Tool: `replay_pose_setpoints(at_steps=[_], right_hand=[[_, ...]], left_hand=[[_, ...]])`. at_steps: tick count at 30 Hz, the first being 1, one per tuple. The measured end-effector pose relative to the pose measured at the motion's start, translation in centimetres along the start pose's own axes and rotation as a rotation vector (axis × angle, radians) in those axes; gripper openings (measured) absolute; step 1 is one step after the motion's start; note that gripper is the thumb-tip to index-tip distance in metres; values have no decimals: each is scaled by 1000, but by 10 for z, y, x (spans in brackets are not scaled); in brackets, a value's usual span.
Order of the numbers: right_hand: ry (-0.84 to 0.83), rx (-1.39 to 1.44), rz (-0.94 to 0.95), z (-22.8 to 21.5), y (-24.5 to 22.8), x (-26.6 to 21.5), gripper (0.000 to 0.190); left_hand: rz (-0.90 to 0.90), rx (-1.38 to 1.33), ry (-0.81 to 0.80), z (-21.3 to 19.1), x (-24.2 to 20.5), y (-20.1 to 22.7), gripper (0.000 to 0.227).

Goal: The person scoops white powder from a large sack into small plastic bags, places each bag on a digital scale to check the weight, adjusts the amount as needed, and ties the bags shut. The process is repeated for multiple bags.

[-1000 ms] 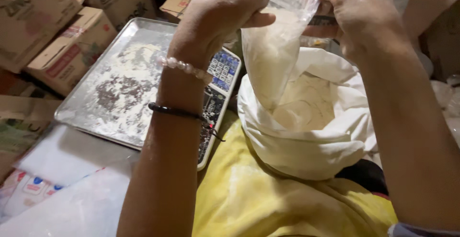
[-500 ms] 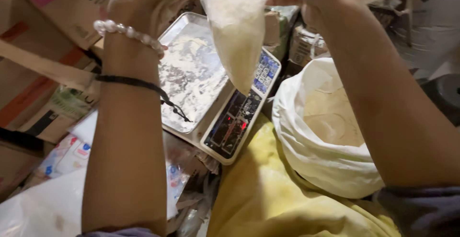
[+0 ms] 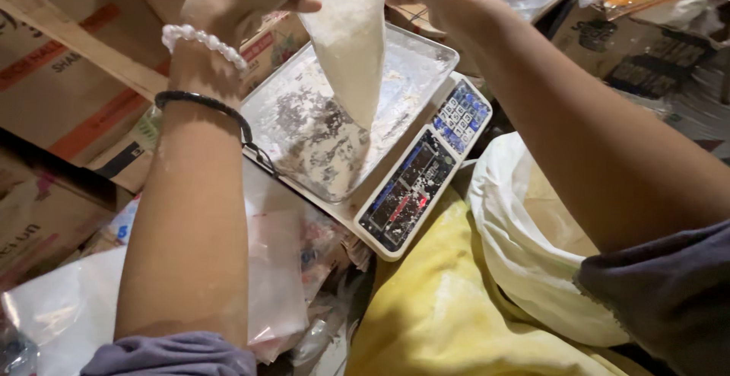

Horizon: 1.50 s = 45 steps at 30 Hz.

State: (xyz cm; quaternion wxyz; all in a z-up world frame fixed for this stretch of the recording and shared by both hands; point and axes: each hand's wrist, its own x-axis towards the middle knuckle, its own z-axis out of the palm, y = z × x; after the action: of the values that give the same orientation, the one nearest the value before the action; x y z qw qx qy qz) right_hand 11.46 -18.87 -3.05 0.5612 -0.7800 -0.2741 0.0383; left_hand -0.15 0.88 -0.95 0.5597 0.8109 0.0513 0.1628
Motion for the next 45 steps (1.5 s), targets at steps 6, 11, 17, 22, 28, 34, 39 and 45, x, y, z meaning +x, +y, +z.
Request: replay_pose_setpoints(at_steps=[6,11,17,22,28,34,39,45], right_hand=[[23,-113,-53,18,27,4,21],[28,-219,-144,12,28,0,24],[46,-384,-64,9,15,-8,24],[145,-529,-149,10,14,-12,27],[161,-477,-112,14,20,-14,32],[178,-439,-209,16,24,-19,41],[152,-458,-195,18,25,-17,47],[166,-454,-123,16,26,-16,49]], left_hand=[[16,-15,-91,0,-10,-29,18],[-27,23,-19,6,-18,-29,13],[-17,102,-19,4,-23,-20,12],[-36,137,75,8,-26,-18,51],[-8,335,168,14,-33,-15,45],[7,333,239,17,-36,-14,33],[14,304,314,15,-35,-24,23],[204,432,389,13,-37,-23,25]])
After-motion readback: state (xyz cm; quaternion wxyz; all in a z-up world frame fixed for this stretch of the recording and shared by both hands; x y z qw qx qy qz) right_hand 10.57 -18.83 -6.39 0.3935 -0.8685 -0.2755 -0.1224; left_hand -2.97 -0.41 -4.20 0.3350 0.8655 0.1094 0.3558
